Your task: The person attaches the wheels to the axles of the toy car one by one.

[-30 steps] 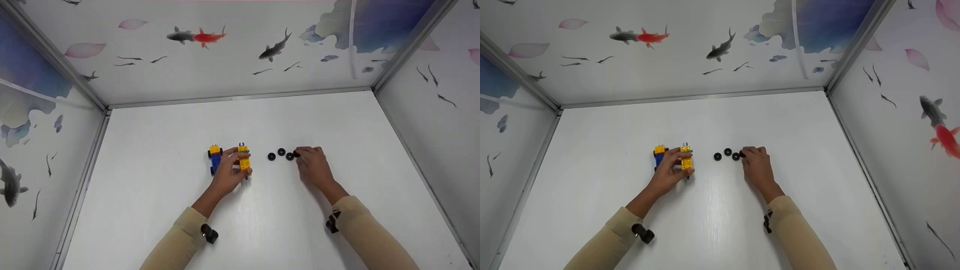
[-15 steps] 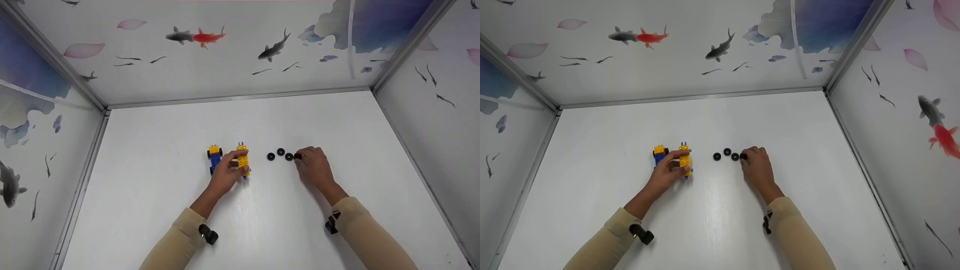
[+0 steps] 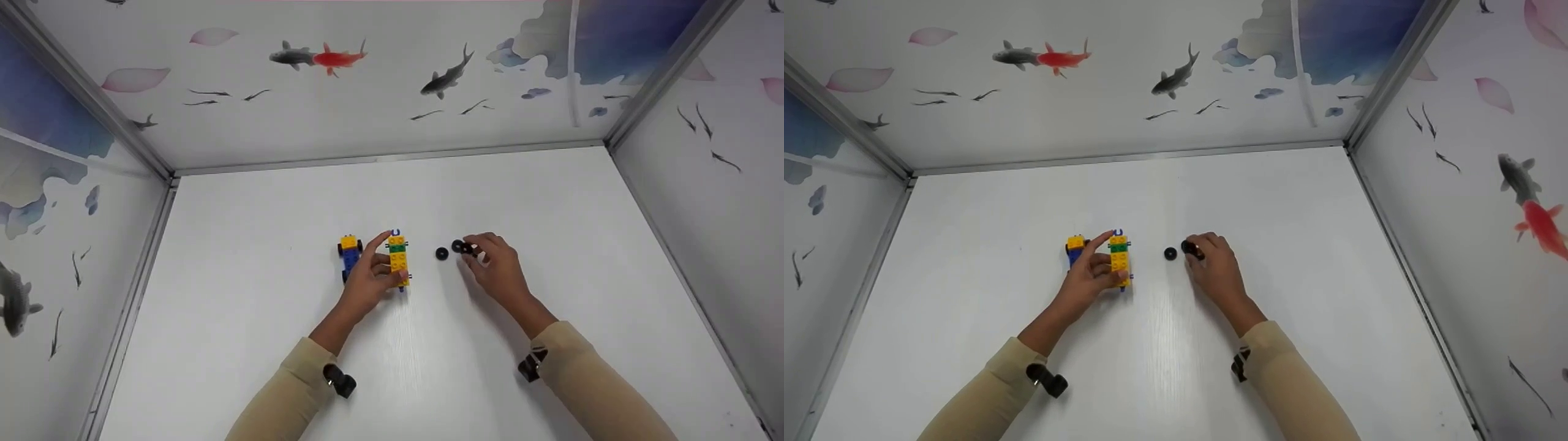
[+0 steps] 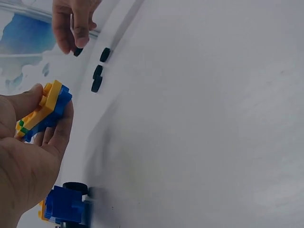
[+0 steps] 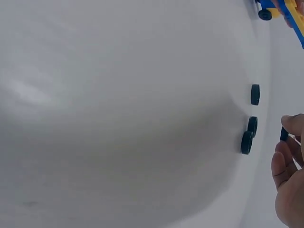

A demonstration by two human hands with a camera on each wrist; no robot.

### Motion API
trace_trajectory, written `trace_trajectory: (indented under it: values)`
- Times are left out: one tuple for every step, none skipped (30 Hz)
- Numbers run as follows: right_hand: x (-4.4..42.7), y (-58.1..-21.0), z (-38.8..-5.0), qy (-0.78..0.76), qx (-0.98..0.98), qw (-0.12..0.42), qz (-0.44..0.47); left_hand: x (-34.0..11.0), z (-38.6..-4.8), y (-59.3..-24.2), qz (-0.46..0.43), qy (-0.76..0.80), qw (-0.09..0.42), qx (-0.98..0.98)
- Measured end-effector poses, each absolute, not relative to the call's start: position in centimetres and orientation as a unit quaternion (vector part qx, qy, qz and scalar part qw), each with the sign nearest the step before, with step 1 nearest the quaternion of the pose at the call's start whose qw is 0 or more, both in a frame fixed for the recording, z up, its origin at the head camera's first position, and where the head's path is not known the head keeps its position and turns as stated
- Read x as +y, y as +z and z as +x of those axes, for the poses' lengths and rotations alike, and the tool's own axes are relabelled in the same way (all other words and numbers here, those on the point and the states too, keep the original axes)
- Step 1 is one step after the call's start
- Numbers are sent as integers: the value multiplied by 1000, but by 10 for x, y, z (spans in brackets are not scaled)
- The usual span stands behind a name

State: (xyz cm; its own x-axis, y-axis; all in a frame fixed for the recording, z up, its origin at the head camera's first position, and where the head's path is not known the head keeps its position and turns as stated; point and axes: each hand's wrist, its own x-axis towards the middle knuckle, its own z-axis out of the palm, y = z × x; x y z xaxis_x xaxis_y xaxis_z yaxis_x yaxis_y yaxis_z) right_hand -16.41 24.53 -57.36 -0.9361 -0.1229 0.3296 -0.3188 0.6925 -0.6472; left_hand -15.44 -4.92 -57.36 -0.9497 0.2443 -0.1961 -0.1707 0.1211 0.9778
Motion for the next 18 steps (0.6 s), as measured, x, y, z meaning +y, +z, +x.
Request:
trace_trajectory:
  values:
    - [243,-572,-164,379,-907,134,126,-49,-154,-574,25,664,159,730]
    - [240,-570,-163,385,-903,136,130,-49,-154,-574,24,666,162,728]
    - [238,-569,-163,391,-900,137,133,-49,-154,-574,22,667,165,727]
    - [235,-568,-162,398,-897,136,136,-49,-154,-574,20,667,167,726]
    - [233,-566,-162,404,-894,136,139,-49,-154,-574,18,667,169,725]
    - [231,-565,-161,409,-892,134,141,-49,-153,-573,16,668,171,724]
    - [229,-564,-161,413,-890,131,143,-48,-153,-573,14,670,173,722]
    - [227,-564,-160,417,-888,129,144,-48,-153,-572,12,672,175,719]
    - [225,-563,-160,419,-888,125,144,-48,-153,-572,12,675,176,716]
    - [223,-562,-159,421,-887,121,144,-47,-153,-572,12,677,178,714]
    - [221,-562,-159,422,-887,118,145,-47,-153,-572,11,679,180,712]
    - [219,-561,-158,424,-887,114,145,-46,-153,-571,10,681,181,709]
    - [218,-560,-158,425,-886,111,145,-46,-152,-571,11,683,183,707]
    - [216,-560,-158,426,-886,108,146,-46,-152,-571,12,684,184,706]
    - [214,-559,-158,427,-886,105,147,-45,-152,-570,14,685,184,705]
    - [213,-559,-158,429,-885,102,148,-45,-152,-570,15,686,185,703]
    - [211,-559,-158,429,-886,99,148,-45,-151,-569,16,687,186,702]
    - [210,-558,-158,429,-886,96,150,-45,-151,-569,17,688,186,701]
